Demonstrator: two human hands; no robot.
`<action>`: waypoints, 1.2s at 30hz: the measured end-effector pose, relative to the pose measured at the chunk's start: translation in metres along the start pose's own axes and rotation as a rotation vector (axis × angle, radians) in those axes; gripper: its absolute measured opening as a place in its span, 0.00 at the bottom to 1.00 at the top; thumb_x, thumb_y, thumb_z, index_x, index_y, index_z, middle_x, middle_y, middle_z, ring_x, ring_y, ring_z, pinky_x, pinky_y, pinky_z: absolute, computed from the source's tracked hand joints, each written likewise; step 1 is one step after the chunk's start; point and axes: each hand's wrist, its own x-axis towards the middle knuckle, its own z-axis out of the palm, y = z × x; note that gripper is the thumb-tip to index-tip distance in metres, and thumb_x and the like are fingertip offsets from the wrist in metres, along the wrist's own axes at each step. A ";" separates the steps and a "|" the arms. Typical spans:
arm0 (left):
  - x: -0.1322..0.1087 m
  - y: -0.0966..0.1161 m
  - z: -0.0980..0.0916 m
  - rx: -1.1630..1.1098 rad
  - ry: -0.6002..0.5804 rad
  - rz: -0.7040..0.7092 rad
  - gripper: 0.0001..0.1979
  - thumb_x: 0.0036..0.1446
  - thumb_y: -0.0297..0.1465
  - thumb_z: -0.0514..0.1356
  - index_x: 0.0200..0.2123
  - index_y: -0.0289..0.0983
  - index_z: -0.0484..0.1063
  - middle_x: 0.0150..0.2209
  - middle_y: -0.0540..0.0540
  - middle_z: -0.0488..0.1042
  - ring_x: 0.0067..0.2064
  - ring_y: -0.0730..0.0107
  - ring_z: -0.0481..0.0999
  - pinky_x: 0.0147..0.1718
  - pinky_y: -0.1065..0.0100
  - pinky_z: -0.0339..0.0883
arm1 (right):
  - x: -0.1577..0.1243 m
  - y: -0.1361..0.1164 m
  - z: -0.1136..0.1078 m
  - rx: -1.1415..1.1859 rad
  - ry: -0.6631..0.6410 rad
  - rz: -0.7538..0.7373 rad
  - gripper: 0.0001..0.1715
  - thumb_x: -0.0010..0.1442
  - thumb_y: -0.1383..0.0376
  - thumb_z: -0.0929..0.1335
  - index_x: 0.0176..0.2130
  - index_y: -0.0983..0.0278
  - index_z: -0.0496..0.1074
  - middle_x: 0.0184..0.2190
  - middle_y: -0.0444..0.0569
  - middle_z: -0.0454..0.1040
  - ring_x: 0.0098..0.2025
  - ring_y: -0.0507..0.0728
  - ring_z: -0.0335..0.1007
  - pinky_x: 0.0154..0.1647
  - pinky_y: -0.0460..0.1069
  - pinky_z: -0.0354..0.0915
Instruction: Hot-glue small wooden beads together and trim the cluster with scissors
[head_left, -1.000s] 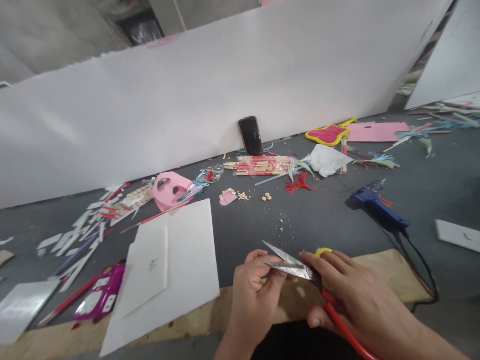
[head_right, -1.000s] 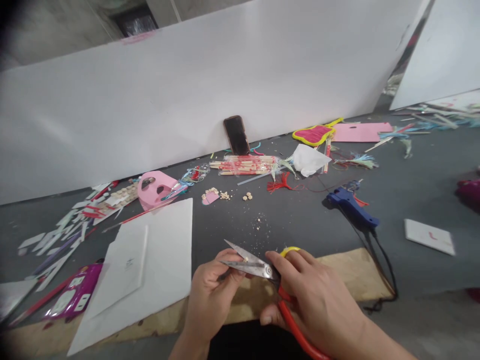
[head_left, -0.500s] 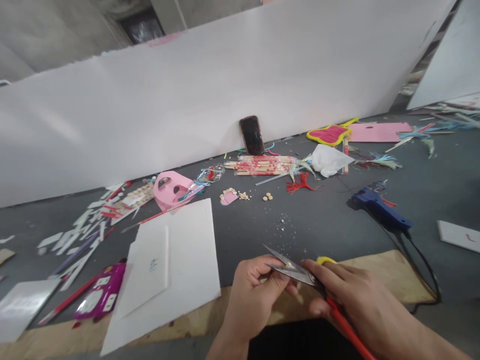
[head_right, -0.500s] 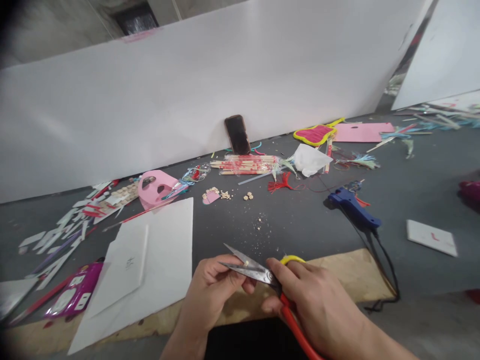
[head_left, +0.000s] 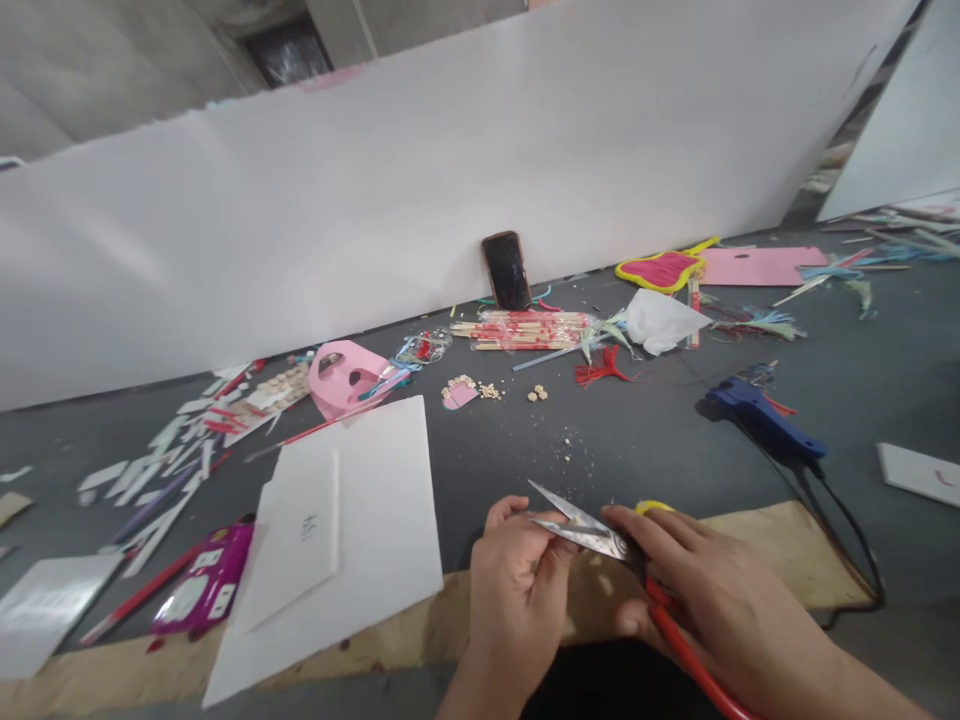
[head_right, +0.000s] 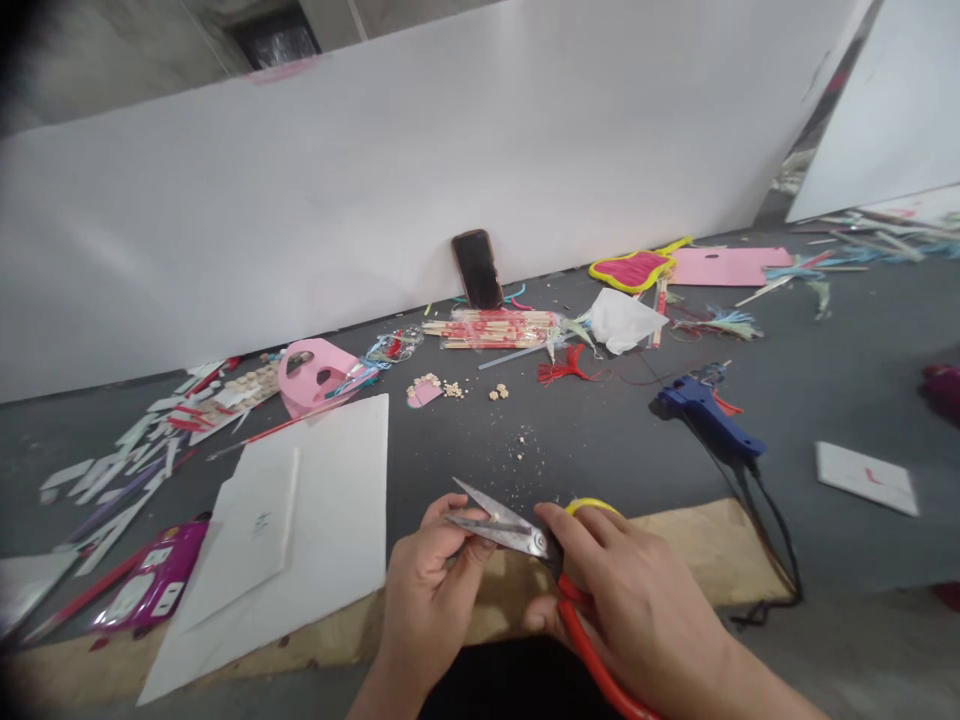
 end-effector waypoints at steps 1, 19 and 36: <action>0.001 0.001 -0.002 -0.029 -0.022 -0.001 0.15 0.61 0.26 0.53 0.24 0.37 0.74 0.24 0.50 0.76 0.27 0.71 0.72 0.48 0.60 0.62 | 0.000 0.000 -0.001 -0.001 -0.009 -0.009 0.32 0.57 0.51 0.67 0.55 0.66 0.62 0.38 0.55 0.75 0.38 0.62 0.74 0.32 0.53 0.71; 0.008 0.014 -0.012 -0.335 -0.177 -0.188 0.16 0.60 0.29 0.56 0.22 0.36 0.77 0.25 0.47 0.77 0.35 0.66 0.75 0.40 0.69 0.65 | 0.003 0.000 -0.005 -0.035 0.056 -0.124 0.27 0.68 0.53 0.54 0.51 0.70 0.66 0.30 0.53 0.78 0.28 0.57 0.77 0.25 0.48 0.70; 0.008 0.010 -0.012 -0.329 -0.120 -0.198 0.14 0.60 0.30 0.56 0.26 0.36 0.79 0.26 0.46 0.77 0.33 0.66 0.74 0.36 0.69 0.66 | 0.001 0.002 -0.003 0.058 -0.019 -0.028 0.39 0.55 0.47 0.68 0.57 0.66 0.61 0.38 0.56 0.75 0.36 0.62 0.75 0.32 0.51 0.70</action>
